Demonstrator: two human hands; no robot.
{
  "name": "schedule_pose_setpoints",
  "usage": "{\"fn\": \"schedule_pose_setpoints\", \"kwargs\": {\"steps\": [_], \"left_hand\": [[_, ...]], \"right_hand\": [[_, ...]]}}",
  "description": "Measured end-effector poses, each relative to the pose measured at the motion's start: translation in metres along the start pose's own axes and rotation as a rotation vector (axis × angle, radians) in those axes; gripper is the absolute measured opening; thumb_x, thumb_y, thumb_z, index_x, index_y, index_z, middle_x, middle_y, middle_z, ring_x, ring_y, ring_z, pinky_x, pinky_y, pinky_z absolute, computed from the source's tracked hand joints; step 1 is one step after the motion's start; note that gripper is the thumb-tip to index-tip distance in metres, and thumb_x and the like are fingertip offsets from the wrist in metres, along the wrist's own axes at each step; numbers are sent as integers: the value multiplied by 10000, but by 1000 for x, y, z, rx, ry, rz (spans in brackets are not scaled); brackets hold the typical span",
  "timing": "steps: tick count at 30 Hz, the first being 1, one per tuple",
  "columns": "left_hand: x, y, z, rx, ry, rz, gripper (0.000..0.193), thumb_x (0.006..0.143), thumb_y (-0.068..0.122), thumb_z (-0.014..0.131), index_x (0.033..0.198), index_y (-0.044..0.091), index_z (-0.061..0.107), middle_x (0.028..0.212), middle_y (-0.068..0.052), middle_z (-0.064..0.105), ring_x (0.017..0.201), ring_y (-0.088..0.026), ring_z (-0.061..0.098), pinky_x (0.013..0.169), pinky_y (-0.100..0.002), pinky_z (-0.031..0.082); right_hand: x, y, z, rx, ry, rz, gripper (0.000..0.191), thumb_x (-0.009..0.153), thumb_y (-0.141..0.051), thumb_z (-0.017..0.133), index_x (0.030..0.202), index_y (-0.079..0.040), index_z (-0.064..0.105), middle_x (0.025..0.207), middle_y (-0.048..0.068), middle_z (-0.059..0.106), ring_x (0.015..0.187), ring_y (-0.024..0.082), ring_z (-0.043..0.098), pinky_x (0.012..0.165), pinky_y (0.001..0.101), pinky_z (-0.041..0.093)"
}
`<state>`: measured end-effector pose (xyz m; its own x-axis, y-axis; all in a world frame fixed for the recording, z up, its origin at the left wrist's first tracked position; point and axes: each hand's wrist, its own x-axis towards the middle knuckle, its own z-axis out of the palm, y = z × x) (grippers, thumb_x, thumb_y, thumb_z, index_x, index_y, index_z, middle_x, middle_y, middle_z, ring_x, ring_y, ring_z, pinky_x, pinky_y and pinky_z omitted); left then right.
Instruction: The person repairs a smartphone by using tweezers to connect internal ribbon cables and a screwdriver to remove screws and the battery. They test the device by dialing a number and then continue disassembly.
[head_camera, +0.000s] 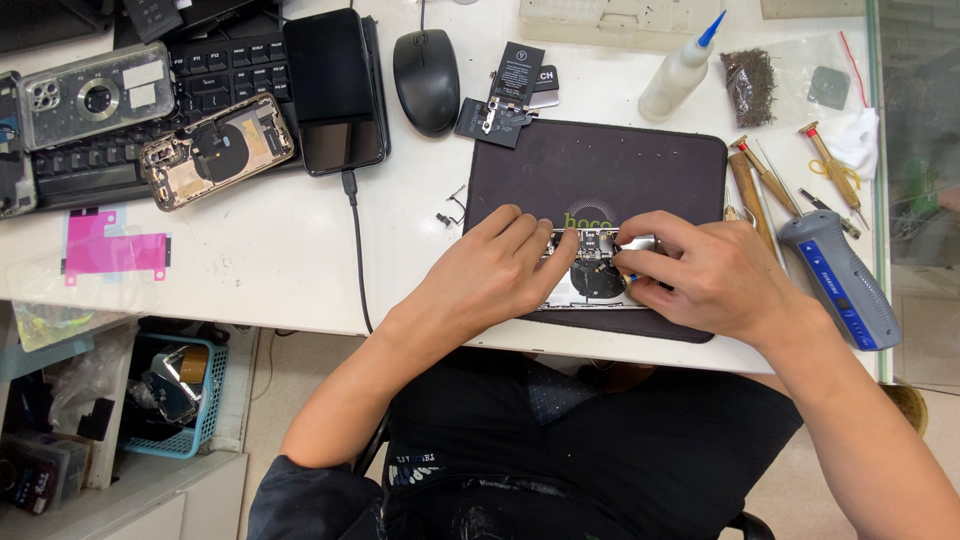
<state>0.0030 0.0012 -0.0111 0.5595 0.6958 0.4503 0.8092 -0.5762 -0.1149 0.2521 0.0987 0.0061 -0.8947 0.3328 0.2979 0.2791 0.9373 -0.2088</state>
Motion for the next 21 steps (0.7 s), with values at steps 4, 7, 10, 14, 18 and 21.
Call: {"fn": "schedule_pose_setpoints", "kwargs": {"steps": [4,7,10,14,18,21], "left_hand": [[-1,0,0,1,7,3,408,822,43,711,1221,-36,683,1058,-182,752,976,-250,716,943,-359,538],[0,-1,0,6,4,14,416,817,39,707,1226,-34,685,1048,-178,753,961,-247,714,942,-360,540],[-1,-1,0,9,20,14,409,825,44,705,1227,-30,685,1056,-182,753,963,-249,713,943,-359,539],[-1,-1,0,20,34,15,415,826,47,700,1235,-23,682,1051,-182,752,963,-248,713,952,-362,541],[0,-1,1,-5,38,20,415,844,47,700,1249,-40,673,1040,-189,752,946,-250,714,909,-348,538],[1,-4,0,16,48,22,422,847,54,699,1257,-42,666,1031,-184,752,940,-246,715,903,-343,543]], "right_hand": [[0,0,-1,10,-10,13,167,685,-102,831,831,-90,751,1046,9,707,571,135,664,458,305,490],[3,1,2,43,-17,18,141,729,-110,830,827,-75,734,1045,8,703,577,132,666,478,300,508],[5,5,2,80,-33,28,156,740,-120,837,841,-69,731,1035,8,701,586,153,662,518,303,532],[7,7,1,146,-38,79,225,715,-94,825,930,-77,762,1038,15,701,625,155,682,548,287,554],[11,4,3,188,-48,95,280,709,-87,825,985,-94,782,1025,12,699,640,155,689,548,281,562],[16,-1,8,157,-49,61,290,703,-79,830,989,-109,795,1001,19,683,643,158,692,522,306,545]]}}
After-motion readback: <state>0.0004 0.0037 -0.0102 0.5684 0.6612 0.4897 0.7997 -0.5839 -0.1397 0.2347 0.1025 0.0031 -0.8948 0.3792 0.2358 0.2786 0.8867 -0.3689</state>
